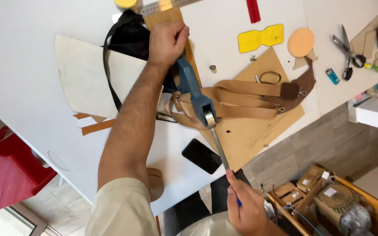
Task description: Installing metal rivets and hardware onto a leather strap using a hand press.
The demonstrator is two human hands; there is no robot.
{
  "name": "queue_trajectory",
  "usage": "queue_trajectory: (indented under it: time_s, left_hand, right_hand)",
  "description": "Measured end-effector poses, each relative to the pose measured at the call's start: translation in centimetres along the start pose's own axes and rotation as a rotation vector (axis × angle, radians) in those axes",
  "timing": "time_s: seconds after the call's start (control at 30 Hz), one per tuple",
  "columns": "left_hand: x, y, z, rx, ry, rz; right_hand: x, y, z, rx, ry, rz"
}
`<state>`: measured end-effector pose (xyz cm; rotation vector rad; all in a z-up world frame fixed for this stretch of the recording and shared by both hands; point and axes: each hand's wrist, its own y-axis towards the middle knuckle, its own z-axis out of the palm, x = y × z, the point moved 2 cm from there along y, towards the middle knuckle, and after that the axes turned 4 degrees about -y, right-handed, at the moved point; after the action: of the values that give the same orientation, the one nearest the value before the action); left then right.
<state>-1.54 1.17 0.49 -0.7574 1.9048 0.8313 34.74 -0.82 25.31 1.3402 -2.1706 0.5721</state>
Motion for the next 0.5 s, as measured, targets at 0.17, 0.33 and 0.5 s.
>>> queue_trajectory:
  time_s: [0.17,0.33,0.5]
  left_hand:
    - [-0.5,2.9,-0.5,0.051,0.049,-0.021]
    - [-4.3,0.9,-2.8,-0.038,0.034,-0.053]
    - [-11.4,-7.3,-5.6,-0.265,0.037,-0.077]
  right_hand:
    - [-1.3,0.1,0.5,0.01,-0.009,0.021]
    - [1.1,0.9,-0.6,0.032,-0.011,0.08]
    - [1.0,1.2,-1.0,-0.001,-0.039,0.108]
